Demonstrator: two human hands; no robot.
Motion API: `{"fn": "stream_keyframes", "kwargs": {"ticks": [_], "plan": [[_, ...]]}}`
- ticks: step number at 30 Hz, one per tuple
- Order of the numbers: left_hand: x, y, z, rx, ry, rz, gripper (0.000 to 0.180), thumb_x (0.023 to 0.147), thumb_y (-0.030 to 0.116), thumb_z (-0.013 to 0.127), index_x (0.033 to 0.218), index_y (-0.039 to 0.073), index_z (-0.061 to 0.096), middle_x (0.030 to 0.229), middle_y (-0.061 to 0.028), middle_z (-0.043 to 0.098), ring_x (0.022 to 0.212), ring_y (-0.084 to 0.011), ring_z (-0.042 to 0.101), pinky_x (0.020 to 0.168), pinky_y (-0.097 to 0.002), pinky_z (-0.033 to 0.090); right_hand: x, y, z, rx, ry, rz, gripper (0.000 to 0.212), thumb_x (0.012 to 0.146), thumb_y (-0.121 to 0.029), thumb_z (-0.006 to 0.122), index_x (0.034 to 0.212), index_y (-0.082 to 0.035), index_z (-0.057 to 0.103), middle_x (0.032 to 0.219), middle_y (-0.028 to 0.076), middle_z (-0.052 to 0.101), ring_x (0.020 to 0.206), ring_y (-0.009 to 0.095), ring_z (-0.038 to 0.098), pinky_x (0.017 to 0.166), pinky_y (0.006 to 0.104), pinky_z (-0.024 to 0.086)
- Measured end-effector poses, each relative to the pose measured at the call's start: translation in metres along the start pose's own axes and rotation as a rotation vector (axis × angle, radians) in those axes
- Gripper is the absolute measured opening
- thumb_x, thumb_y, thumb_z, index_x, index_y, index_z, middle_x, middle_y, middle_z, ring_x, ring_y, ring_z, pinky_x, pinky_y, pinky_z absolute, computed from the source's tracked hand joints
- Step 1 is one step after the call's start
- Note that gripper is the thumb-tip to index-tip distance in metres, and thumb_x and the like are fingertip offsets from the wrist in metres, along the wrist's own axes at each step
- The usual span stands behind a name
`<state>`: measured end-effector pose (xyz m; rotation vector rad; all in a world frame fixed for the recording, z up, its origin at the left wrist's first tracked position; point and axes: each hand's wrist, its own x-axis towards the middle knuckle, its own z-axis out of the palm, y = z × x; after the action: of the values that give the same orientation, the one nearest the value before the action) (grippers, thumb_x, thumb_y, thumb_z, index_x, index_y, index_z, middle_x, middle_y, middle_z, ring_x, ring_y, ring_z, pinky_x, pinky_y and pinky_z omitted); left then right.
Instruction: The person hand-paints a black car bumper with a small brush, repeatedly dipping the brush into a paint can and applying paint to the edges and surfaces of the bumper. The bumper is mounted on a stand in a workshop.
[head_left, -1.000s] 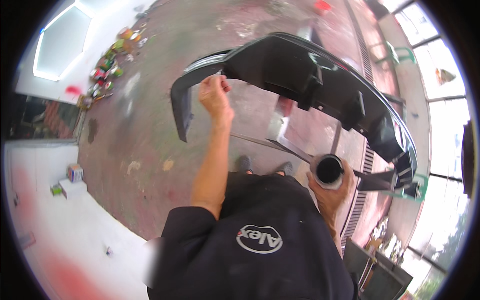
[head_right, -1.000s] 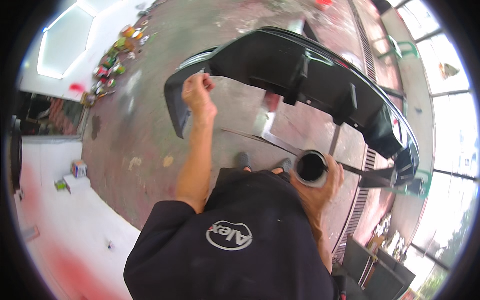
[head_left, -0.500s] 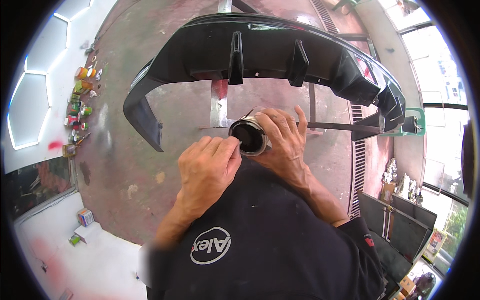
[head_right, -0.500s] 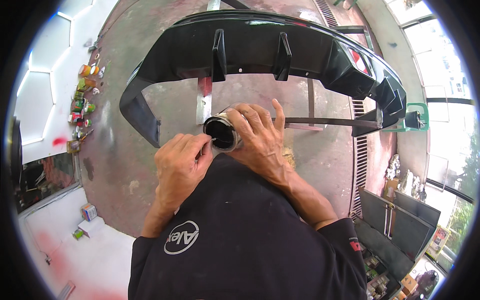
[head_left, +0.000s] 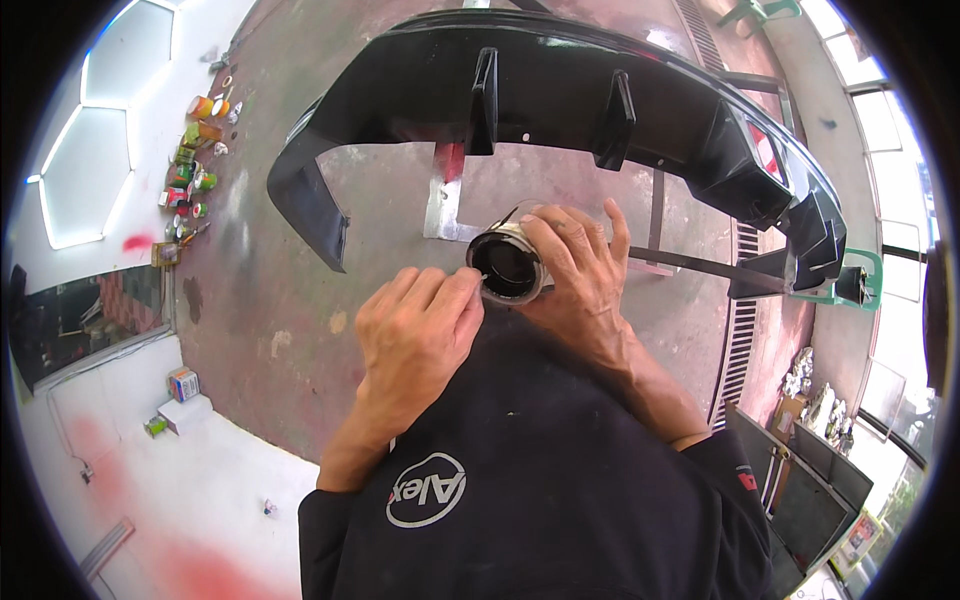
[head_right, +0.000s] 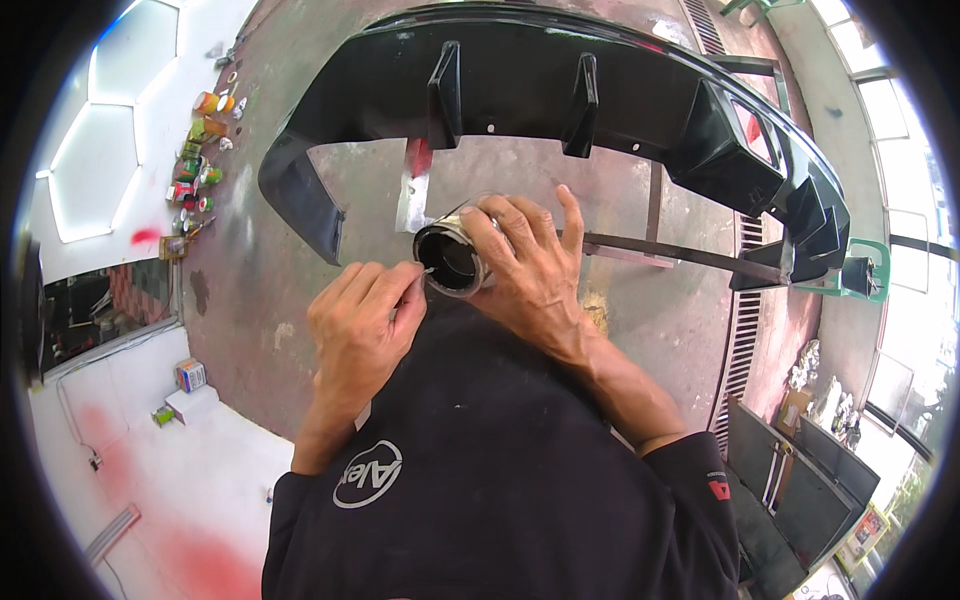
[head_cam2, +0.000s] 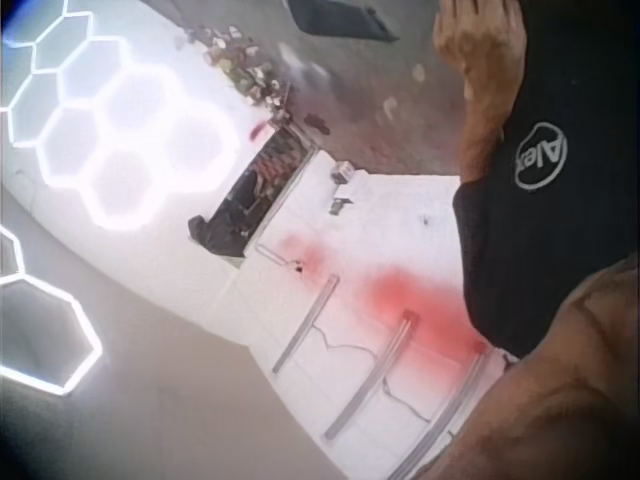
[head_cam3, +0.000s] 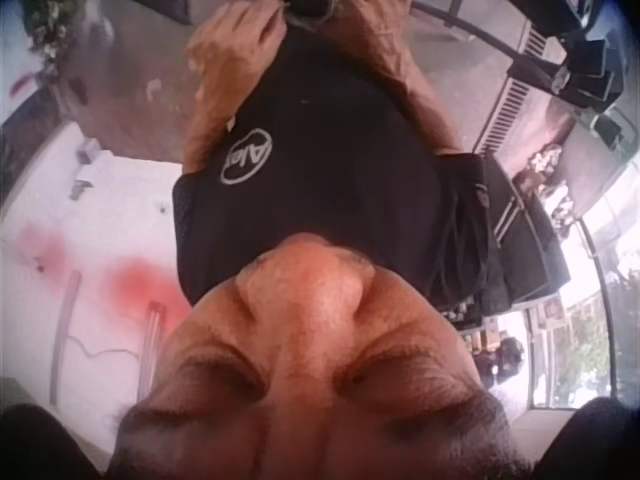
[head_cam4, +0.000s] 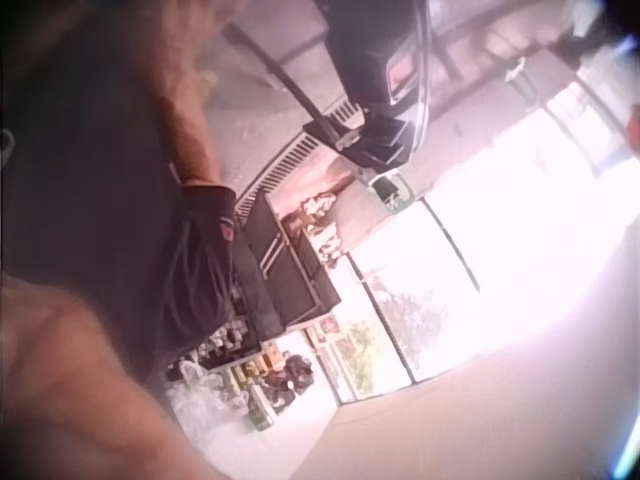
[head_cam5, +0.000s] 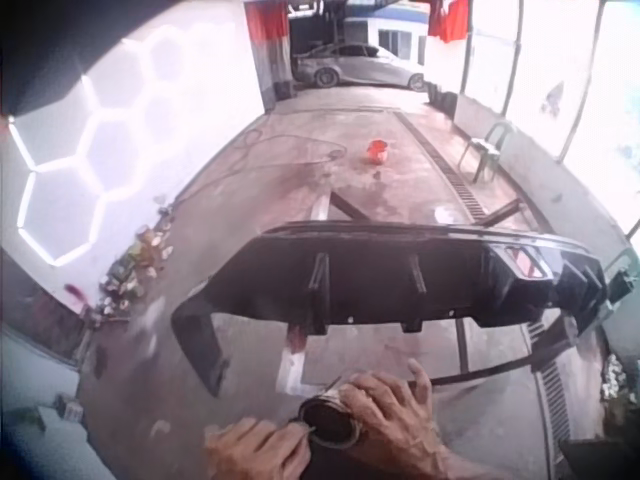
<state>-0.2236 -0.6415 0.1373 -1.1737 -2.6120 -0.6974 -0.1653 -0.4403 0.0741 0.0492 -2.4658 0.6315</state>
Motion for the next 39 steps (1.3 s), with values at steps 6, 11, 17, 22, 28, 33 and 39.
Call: {"fn": "stream_keyframes", "kwargs": {"ticks": [6, 11, 17, 22, 28, 33, 39], "plan": [[0.012, -0.013, -0.003, -0.057, 0.006, 0.049, 0.02, 0.08, 0.003, 0.083, 0.097, 0.01, 0.075, 0.073, -0.002, 0.057, 0.066, -0.0218, 0.058, 0.059, -0.0377, 0.047, 0.009, -0.013, 0.009, -0.089, 0.001, -0.002, 0.068, 0.068, -0.034, 0.096, 0.126, -0.018, 0.065, 0.126, 0.0, 0.067, 0.122, 0.023, 0.064, 0.123, 0.0634, 0.026], [0.021, -0.048, -0.012, -0.07, -0.069, 0.133, 0.021, 0.08, 0.006, 0.084, 0.099, 0.01, 0.075, 0.073, -0.0023, 0.054, 0.066, -0.0216, 0.057, 0.06, -0.0377, 0.046, 0.019, -0.035, 0.03, -0.147, 0.044, 0.037, 0.068, 0.069, -0.033, 0.095, 0.127, -0.017, 0.065, 0.126, 0.001, 0.068, 0.12, 0.023, 0.065, 0.123, 0.0633, 0.027], [0.014, -0.098, -0.028, -0.27, -0.008, 0.082, 0.022, 0.083, 0.004, 0.082, 0.103, 0.009, 0.072, 0.082, -0.0027, 0.063, 0.073, -0.0213, 0.064, 0.067, -0.0349, 0.054, 0.029, -0.067, 0.056, -0.094, 0.056, 0.182, 0.075, 0.067, -0.036, 0.098, 0.131, -0.017, 0.064, 0.128, 0.002, 0.069, 0.122, 0.025, 0.066, 0.123, 0.0605, 0.028], [-0.015, -0.153, -0.004, -0.889, 0.132, -0.312, 0.008, 0.1, 0.002, 0.072, 0.106, 0.001, 0.066, 0.097, -0.0104, 0.074, 0.087, -0.0165, 0.07, 0.081, -0.0307, 0.056, 0.027, -0.08, 0.079, -0.079, 0.022, 0.313, 0.092, 0.056, -0.028, 0.103, 0.137, -0.012, 0.063, 0.13, 0.007, 0.072, 0.126, 0.026, 0.066, 0.124, 0.0581, 0.029], [0.005, -0.236, 0.05, -1.304, 0.509, -0.68, 0.01, 0.106, 0.007, 0.064, 0.11, -0.002, 0.061, 0.102, -0.0134, 0.074, 0.093, -0.0201, 0.073, 0.09, -0.0335, 0.06, 0.02, -0.106, 0.093, -0.183, 0.12, 0.437, 0.09, 0.059, -0.025, 0.102, 0.139, -0.009, 0.063, 0.13, 0.009, 0.072, 0.126, 0.029, 0.067, 0.12, 0.0584, 0.036], [0.032, -0.281, 0.081, -1.353, 0.684, -0.8, 0.012, 0.105, 0.009, 0.067, 0.108, -0.001, 0.061, 0.103, -0.0126, 0.074, 0.093, -0.0186, 0.074, 0.088, -0.0323, 0.061, 0.008, -0.125, 0.099, -0.244, 0.125, 0.51, 0.087, 0.062, -0.029, 0.102, 0.137, -0.007, 0.064, 0.128, 0.009, 0.072, 0.12, 0.029, 0.069, 0.119, 0.058, 0.037], [0.047, -0.286, 0.09, -1.385, 0.698, -0.808, 0.012, 0.104, 0.007, 0.069, 0.108, -0.002, 0.062, 0.103, -0.0108, 0.074, 0.092, -0.0154, 0.073, 0.085, -0.0288, 0.06, 0.006, -0.142, 0.101, -0.301, 0.113, 0.549, 0.085, 0.064, -0.032, 0.101, 0.136, -0.006, 0.064, 0.126, 0.01, 0.072, 0.116, 0.03, 0.07, 0.118, 0.0577, 0.039]]}}
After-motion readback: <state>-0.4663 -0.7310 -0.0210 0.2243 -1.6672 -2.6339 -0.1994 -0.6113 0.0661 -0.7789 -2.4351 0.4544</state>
